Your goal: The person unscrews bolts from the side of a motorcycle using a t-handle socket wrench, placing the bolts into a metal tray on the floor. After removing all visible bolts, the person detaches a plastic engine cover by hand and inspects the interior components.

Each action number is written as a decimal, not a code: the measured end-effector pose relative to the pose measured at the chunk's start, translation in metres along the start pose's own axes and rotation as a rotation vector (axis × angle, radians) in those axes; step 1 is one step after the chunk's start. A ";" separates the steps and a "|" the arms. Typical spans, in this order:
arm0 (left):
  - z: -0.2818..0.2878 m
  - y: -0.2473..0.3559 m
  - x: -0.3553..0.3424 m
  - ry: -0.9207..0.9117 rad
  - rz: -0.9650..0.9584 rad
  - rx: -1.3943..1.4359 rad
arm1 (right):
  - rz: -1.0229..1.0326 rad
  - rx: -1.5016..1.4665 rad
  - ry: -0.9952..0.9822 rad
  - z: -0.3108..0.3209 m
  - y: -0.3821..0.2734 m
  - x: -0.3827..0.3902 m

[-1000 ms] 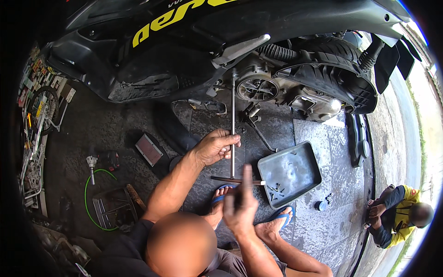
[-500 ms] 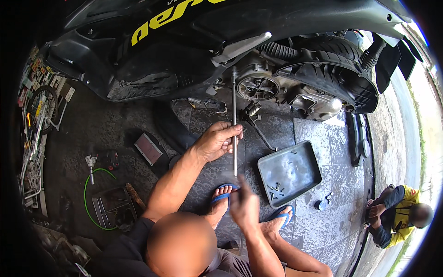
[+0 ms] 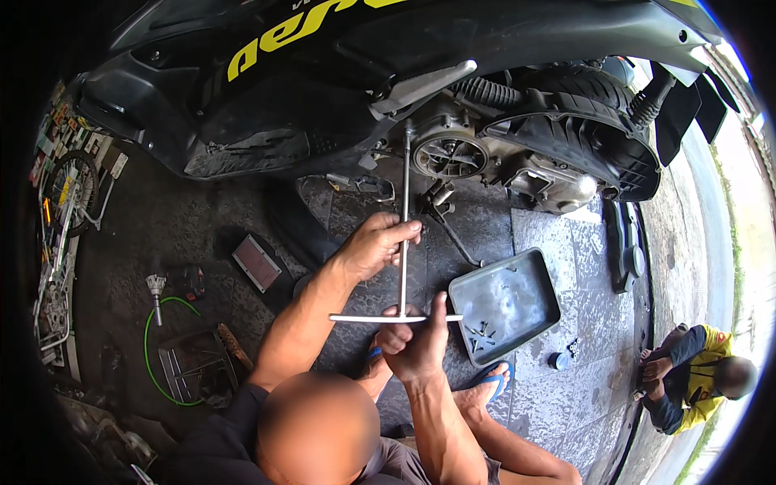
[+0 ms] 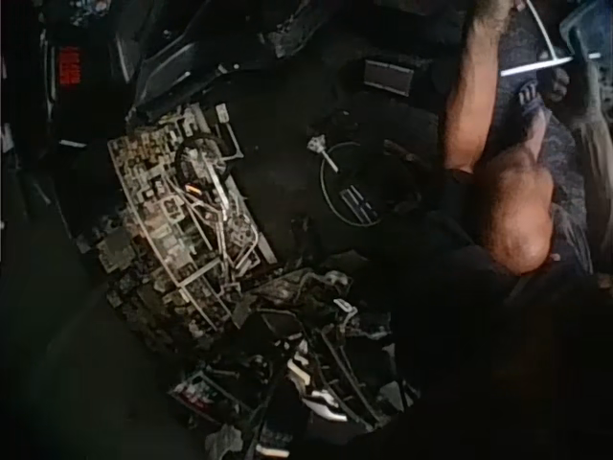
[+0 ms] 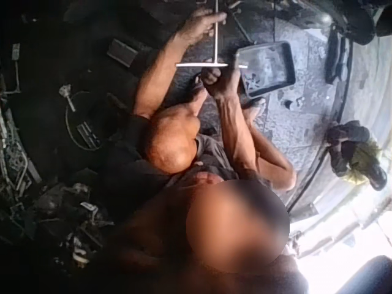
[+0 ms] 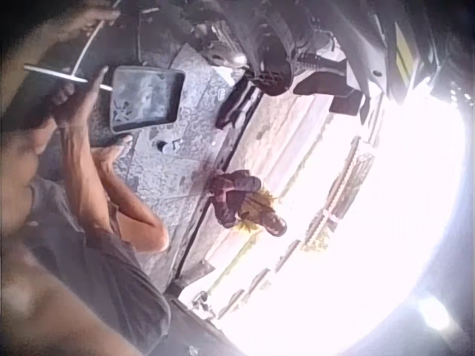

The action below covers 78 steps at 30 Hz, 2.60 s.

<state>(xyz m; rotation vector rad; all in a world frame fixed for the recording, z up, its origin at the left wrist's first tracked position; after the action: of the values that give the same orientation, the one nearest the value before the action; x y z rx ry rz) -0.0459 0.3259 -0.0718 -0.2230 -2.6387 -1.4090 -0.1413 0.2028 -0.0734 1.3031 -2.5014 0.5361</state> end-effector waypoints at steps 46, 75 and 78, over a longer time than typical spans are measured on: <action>-0.055 -0.025 0.019 0.087 -0.441 -0.483 | 0.252 1.681 0.695 0.082 -0.041 0.137; -0.091 -0.341 -0.128 -0.584 0.271 -0.817 | 0.134 1.473 1.004 0.169 -0.059 0.249; -0.116 -0.350 -0.104 -0.744 -0.203 -1.473 | 0.130 1.464 0.999 0.166 -0.061 0.248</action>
<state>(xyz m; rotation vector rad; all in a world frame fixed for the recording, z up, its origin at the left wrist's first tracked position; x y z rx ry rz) -0.0060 0.0299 -0.3120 -0.6983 -1.2760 -3.5334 -0.2407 -0.0827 -0.1108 0.6845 -1.1199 2.4879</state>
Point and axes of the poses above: each hand's wrist, its own x-axis away from the middle knuckle, its own z-axis out of the back of the hand, y = z × x, the point moved 6 cm from there along -x, towards the middle knuckle, and after that the axes turned 2 degrees about x, right-handed, at the moved point
